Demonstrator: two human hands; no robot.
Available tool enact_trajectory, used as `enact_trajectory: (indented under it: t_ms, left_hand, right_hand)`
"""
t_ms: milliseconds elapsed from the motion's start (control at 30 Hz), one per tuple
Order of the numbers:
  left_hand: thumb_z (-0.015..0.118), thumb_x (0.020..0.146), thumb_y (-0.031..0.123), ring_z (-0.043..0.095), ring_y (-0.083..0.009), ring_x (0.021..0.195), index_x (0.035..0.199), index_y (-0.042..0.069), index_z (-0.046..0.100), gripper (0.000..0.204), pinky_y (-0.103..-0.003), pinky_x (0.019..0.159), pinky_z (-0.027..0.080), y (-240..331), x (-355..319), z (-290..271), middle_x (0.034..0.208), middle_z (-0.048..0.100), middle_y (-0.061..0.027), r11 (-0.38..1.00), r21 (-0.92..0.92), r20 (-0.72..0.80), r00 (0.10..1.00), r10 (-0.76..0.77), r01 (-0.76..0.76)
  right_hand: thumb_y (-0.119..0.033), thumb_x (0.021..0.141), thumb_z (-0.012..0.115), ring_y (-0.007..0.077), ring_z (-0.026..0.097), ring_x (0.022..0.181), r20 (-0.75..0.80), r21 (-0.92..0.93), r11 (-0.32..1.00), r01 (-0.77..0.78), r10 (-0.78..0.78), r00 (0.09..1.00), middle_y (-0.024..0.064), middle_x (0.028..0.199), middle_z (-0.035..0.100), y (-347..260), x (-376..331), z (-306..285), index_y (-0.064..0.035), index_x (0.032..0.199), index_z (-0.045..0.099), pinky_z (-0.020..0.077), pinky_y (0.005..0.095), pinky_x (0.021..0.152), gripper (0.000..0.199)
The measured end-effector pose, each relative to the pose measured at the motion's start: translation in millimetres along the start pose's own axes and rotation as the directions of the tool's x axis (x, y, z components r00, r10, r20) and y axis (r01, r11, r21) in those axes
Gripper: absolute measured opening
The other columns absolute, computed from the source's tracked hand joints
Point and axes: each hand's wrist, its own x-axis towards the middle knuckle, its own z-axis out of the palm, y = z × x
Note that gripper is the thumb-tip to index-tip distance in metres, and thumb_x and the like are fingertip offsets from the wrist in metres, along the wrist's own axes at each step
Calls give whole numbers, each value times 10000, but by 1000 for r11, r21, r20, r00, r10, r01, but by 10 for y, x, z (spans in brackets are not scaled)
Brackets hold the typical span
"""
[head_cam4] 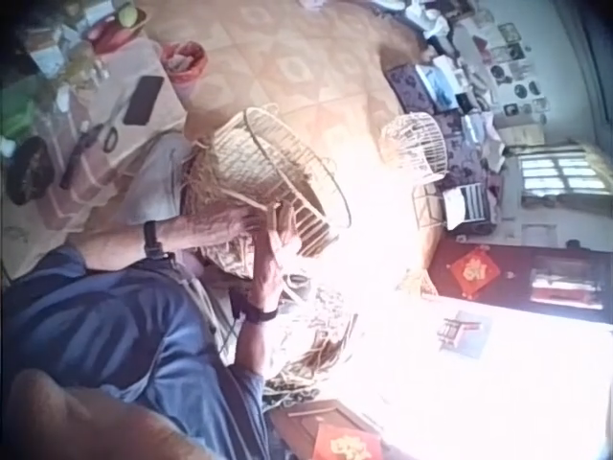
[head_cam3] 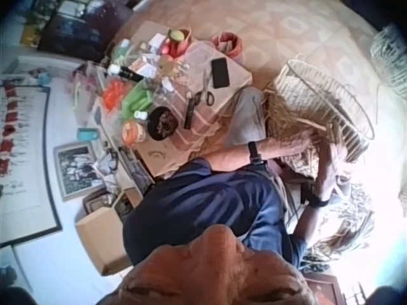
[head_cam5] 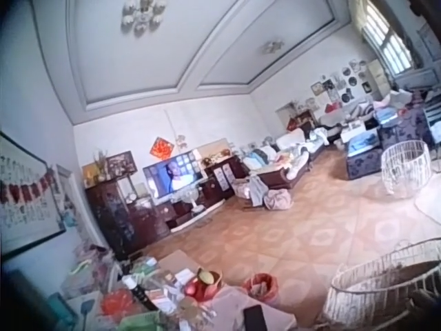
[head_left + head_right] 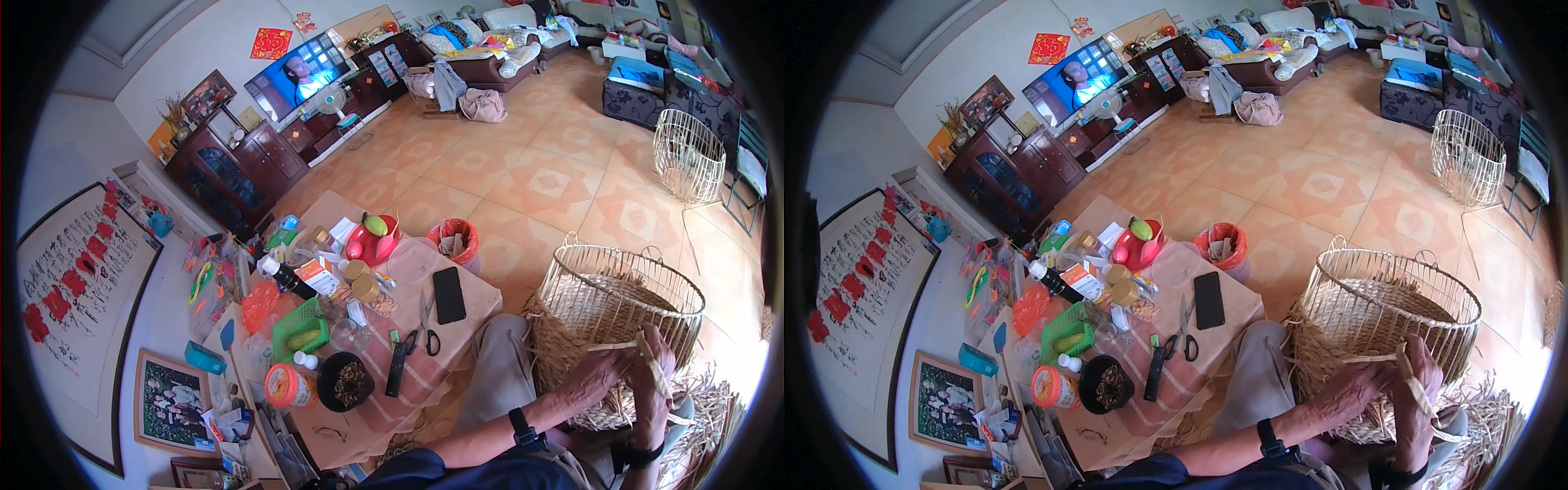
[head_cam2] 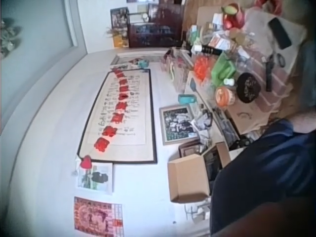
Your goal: The recorder is weaving bamboo or straw strips into a basket.
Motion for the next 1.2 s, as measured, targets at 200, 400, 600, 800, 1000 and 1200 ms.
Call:
enact_trajectory:
  t_ms: [200, 400, 600, 800, 1000, 1200]
  left_hand:
    - [558, 890, 62, 584, -312, 1167, 1327, -11, 583, 443, -418, 1093, 453, -35, 37, -61, 1224, 602, -144, 988, 105, -180, 975, 132, -114]
    - [581, 862, 52, 584, -327, 1040, 1214, -38, 606, 364, -424, 959, 494, -67, 62, 130, 1045, 590, -163, 977, 185, -296, 942, 161, -109]
    - [571, 877, 73, 576, -308, 992, 1122, -10, 598, 260, -402, 908, 498, 60, 188, 281, 977, 556, -150, 976, 207, -89, 995, -47, 64]
    - [601, 801, 25, 549, -327, 1012, 1054, -10, 606, 255, -419, 926, 476, -12, 51, 205, 1018, 563, -156, 995, -29, -216, 971, -102, 98]
    - [582, 838, 39, 546, -306, 1016, 1049, -5, 600, 216, -404, 932, 470, 59, 178, -26, 1037, 554, -150, 997, -49, -19, 998, -61, 60]
    - [578, 882, 68, 555, -273, 1059, 1139, -6, 602, 269, -379, 974, 470, 248, 66, -313, 1084, 558, -122, 953, 290, -132, 983, 130, -87]
  right_hand:
    - [18, 833, 749, 115, 596, 692, -54, 432, 863, -263, 316, 947, 24, 813, 603, 259, -273, 112, -36, 1328, 565, 494, 282, 582, 531]
    - [-24, 885, 784, 25, 519, 615, 36, 927, 283, -246, 585, 810, -35, 810, 629, 554, -732, 211, -40, 1193, 607, 390, 166, 493, 356]
    - [-8, 893, 722, 40, 464, 570, 331, 932, -64, -358, 556, 763, 5, 831, 677, 304, -720, -29, -38, 1216, 574, 325, 195, 504, 357]
    - [-29, 881, 688, 110, 445, 654, 287, 332, 827, -453, 368, 884, 25, 722, 539, -272, -115, -424, -1, 986, 621, 369, 314, 578, 127]
    - [-211, 1051, 592, 30, 492, 522, 429, 830, 117, -545, 491, 758, -21, 740, 613, 643, -541, -287, -77, 1037, 667, 357, 190, 449, 154]
    - [-183, 984, 683, 66, 570, 666, 403, 842, 152, -518, 463, 789, 7, 803, 642, 391, -898, -179, -37, 1073, 637, 457, 208, 591, 177]
